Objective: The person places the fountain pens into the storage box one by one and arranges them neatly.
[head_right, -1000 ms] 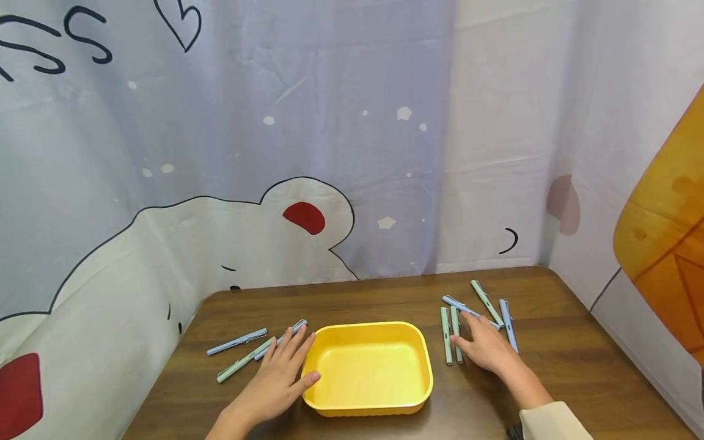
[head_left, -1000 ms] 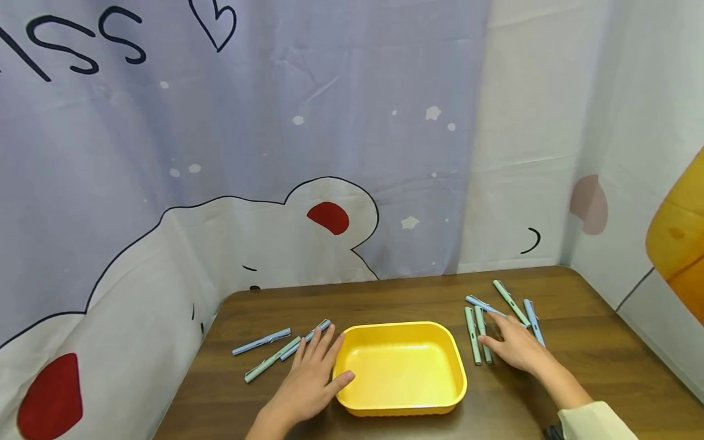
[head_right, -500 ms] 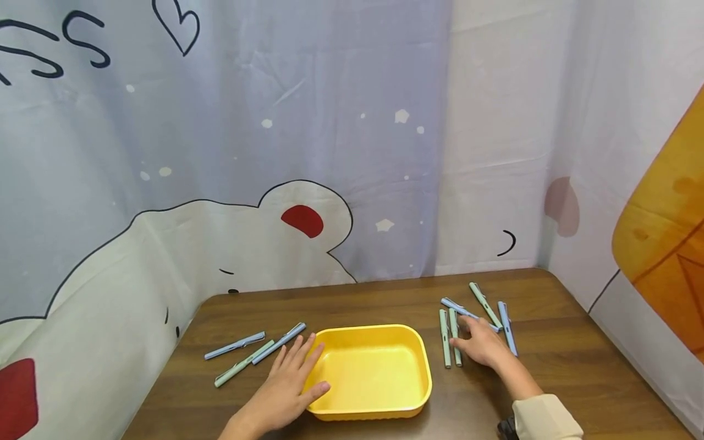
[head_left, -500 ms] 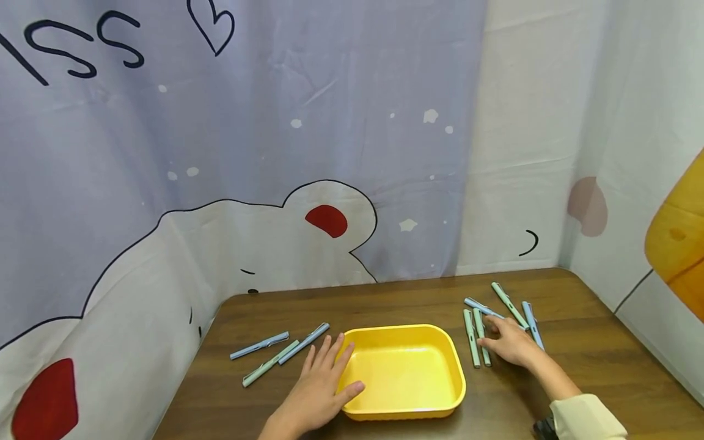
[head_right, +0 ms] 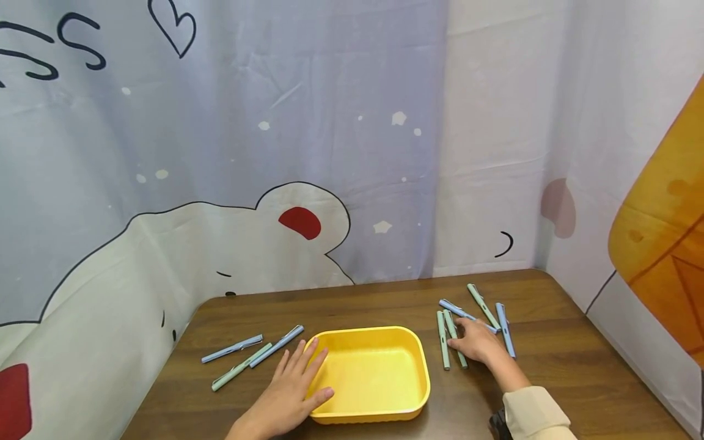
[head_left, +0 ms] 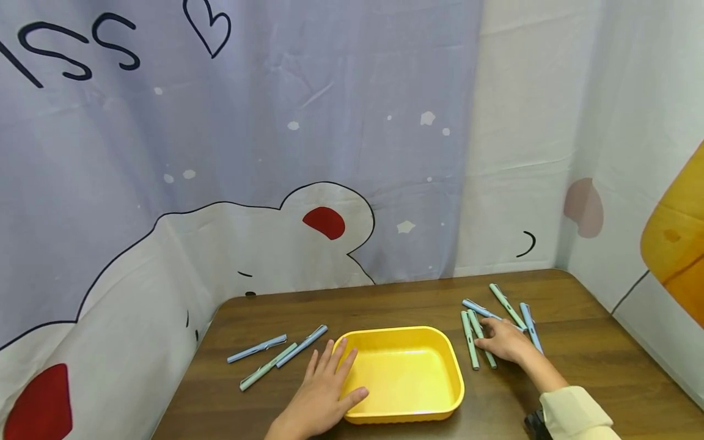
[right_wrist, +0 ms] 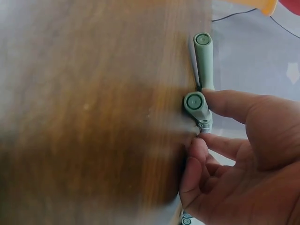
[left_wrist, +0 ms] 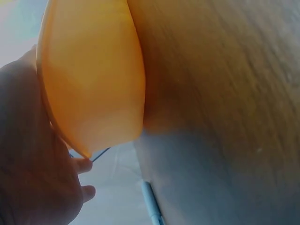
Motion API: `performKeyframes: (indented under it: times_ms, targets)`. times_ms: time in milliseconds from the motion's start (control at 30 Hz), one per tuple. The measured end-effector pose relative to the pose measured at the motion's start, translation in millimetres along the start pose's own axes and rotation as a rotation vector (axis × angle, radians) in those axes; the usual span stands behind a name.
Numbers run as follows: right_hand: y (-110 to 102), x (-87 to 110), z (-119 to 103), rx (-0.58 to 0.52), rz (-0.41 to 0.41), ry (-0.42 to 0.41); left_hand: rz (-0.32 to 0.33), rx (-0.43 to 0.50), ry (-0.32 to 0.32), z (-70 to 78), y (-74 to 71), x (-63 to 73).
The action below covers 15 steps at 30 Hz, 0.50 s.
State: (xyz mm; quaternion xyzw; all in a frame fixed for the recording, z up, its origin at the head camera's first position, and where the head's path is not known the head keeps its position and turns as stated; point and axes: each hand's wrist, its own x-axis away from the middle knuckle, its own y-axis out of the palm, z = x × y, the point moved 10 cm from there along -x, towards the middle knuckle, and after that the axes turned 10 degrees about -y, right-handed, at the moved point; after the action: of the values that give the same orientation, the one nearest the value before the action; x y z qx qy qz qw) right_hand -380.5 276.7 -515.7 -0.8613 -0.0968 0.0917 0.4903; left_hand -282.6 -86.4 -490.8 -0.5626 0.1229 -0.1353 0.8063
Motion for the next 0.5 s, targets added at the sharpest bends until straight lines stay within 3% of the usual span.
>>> performKeyframes:
  times_ms: [233, 500]
  targets:
    - [4.4, -4.2, 4.2, 0.008, -0.048, 0.03, 0.005, -0.01, -0.006, -0.5, 1.3, 0.4]
    - [4.1, -1.7, 7.6, -0.023, -0.014, 0.049, -0.009, -0.007, -0.015, -1.9, 3.9, -1.1]
